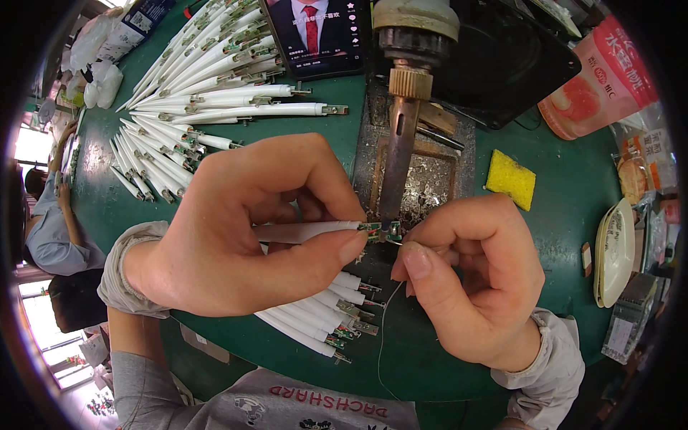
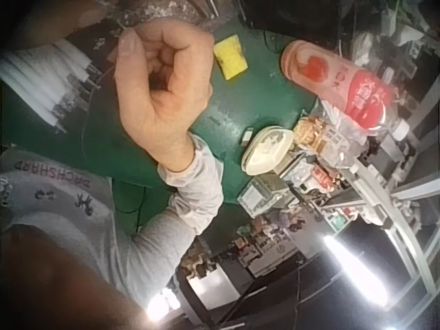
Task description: The person solders wires or small components onto the ends of LED strips or tubes at an assembly station. This is done using a soldering iron and solder wire, with a cleaning sponge nearby.
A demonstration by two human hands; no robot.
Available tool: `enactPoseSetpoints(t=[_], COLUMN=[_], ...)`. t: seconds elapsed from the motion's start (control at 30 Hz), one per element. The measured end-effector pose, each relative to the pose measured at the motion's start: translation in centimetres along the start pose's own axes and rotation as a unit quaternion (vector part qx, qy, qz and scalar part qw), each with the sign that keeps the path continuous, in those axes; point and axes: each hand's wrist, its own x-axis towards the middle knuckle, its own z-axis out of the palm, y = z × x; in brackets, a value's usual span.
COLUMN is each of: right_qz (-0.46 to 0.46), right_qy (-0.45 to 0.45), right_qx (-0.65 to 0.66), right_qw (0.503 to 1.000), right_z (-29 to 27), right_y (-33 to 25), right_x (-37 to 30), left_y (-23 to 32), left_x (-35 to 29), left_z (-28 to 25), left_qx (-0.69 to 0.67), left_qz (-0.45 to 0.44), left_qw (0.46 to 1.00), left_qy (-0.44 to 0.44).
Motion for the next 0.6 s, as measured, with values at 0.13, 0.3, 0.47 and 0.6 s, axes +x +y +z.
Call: enactPoseSetpoints(t=[0.13,0.3,0.47,0.6], right_qz=[-0.015,-0.01,-0.002,0.006], right_qy=[-0.006,-0.008,-0.01,-0.004], right_qx=[0.001,0.006,0.002,0.001], right_qw=[1.0,1.0,1.0,1.0], right_z=[0.05,-0.04,-0.26,-0.35], right_y=[0.28,0.25,0.41,0.68], right_x=[0.04,0.1,0.22,0.27], left_y=[0.18,0.13,0.09,0.08], left_x=[0.0,0.1,0.06,0.02], left_z=[-0.14,-0.16,-0.22,-0.15], left_qx=[-0.022,-0.049,-0.074,-0.013], left_qz=[-0.028,-0.045,-0.099,-0.069], left_qw=[0.999,0.998,0.992,0.997], left_qy=[-0.008,-0.008,-0.006,-0.009])
